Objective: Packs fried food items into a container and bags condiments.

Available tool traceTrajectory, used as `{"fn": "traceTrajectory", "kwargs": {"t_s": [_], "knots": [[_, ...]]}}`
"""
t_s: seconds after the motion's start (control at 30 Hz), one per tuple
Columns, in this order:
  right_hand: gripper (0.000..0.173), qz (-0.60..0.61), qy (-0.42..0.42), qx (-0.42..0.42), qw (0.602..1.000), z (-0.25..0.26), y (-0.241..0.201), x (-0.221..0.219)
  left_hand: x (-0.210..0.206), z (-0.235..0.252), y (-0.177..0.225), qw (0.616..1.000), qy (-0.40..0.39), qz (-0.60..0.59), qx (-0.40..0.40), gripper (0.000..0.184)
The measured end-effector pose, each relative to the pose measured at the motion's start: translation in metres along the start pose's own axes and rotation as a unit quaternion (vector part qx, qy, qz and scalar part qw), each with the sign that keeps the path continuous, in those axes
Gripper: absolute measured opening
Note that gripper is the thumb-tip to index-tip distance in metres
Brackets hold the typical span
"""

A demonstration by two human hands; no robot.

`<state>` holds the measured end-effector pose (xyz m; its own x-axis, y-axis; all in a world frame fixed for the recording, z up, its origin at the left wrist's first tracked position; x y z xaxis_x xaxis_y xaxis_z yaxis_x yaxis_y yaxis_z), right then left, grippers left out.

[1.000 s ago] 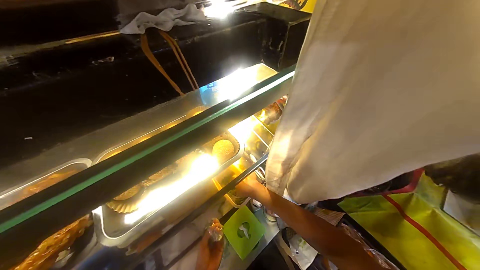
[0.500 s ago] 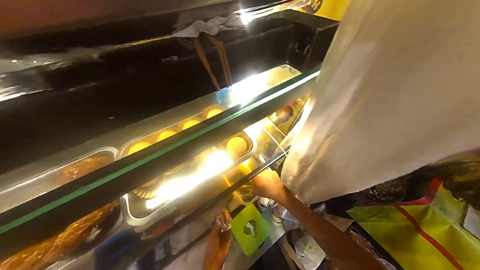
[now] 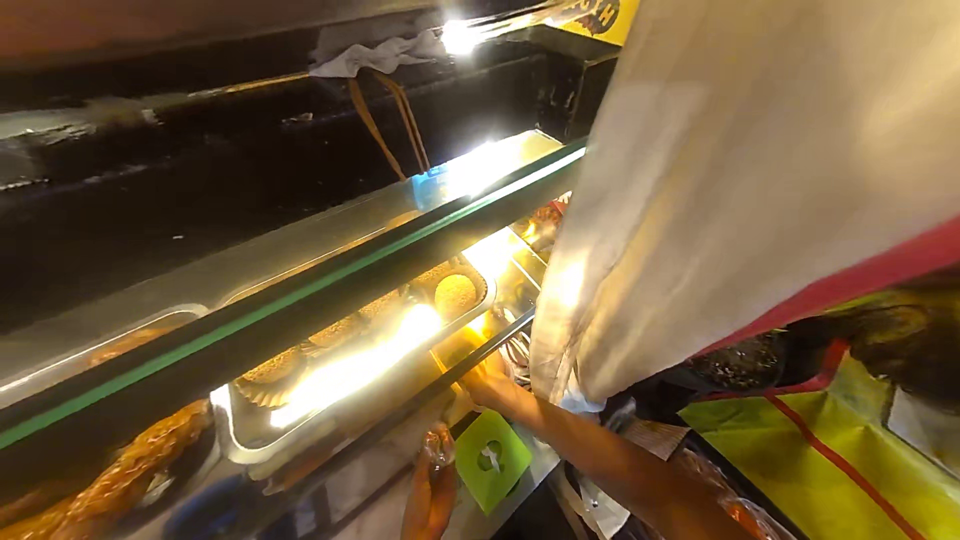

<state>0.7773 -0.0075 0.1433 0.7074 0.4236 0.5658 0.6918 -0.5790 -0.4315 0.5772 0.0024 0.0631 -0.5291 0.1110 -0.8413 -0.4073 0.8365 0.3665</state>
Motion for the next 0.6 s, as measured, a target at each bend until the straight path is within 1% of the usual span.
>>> {"fn": "traceTrajectory", "kwargs": {"t_s": [0.03, 0.1, 0.23, 0.27, 0.33, 0.4, 0.47, 0.53, 0.6], "knots": [[0.042, 0.006, 0.015, 0.003, 1.000, -0.002, 0.002, 0.002, 0.000, -0.001, 0.002, 1.000, 0.008, 0.013, 0.001, 0.032], [0.039, -0.004, 0.041, -0.018, 0.999, -0.009, 0.006, 0.010, 0.001, -0.002, 0.006, 1.000, 0.017, 0.021, 0.004, 0.033], [0.032, -0.021, 0.008, -0.088, 0.996, -0.054, 0.008, 0.039, 0.001, 0.000, 0.006, 1.000, 0.023, 0.018, 0.005, 0.032], [0.030, -0.014, 0.005, -0.086, 0.996, -0.069, 0.011, 0.045, -0.001, 0.001, 0.004, 0.999, 0.031, 0.023, 0.009, 0.031], [0.028, 0.023, 0.008, -0.045, 0.999, -0.101, 0.018, 0.054, -0.004, 0.004, 0.000, 0.999, 0.034, 0.028, 0.016, 0.033], [0.030, 0.063, 0.027, 0.023, 0.997, -0.122, 0.029, 0.051, -0.011, 0.006, -0.005, 0.999, 0.029, 0.020, 0.025, 0.032], [0.032, 0.073, 0.028, 0.055, 0.995, -0.133, 0.033, 0.040, -0.021, 0.007, -0.008, 0.999, 0.015, 0.000, 0.041, 0.029], [0.034, 0.041, 0.010, 0.034, 0.999, -0.139, 0.026, 0.027, -0.029, 0.008, -0.011, 0.998, -0.011, -0.038, 0.055, 0.030], [0.035, -0.024, 0.008, 0.013, 1.000, -0.141, 0.016, 0.013, -0.037, 0.009, -0.013, 0.997, -0.008, -0.045, 0.065, 0.029]]}}
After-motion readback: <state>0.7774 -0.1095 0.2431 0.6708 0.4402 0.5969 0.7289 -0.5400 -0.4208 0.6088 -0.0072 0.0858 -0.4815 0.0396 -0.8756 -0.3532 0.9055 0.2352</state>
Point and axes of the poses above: each hand's wrist, its own z-axis towards the middle knuckle, its own x-axis out of the back of the hand, y = z × x, the point moved 1 cm from there along z, towards the middle knuckle, and after that the axes turned 14 degrees about -y, right-handed, at the moved point
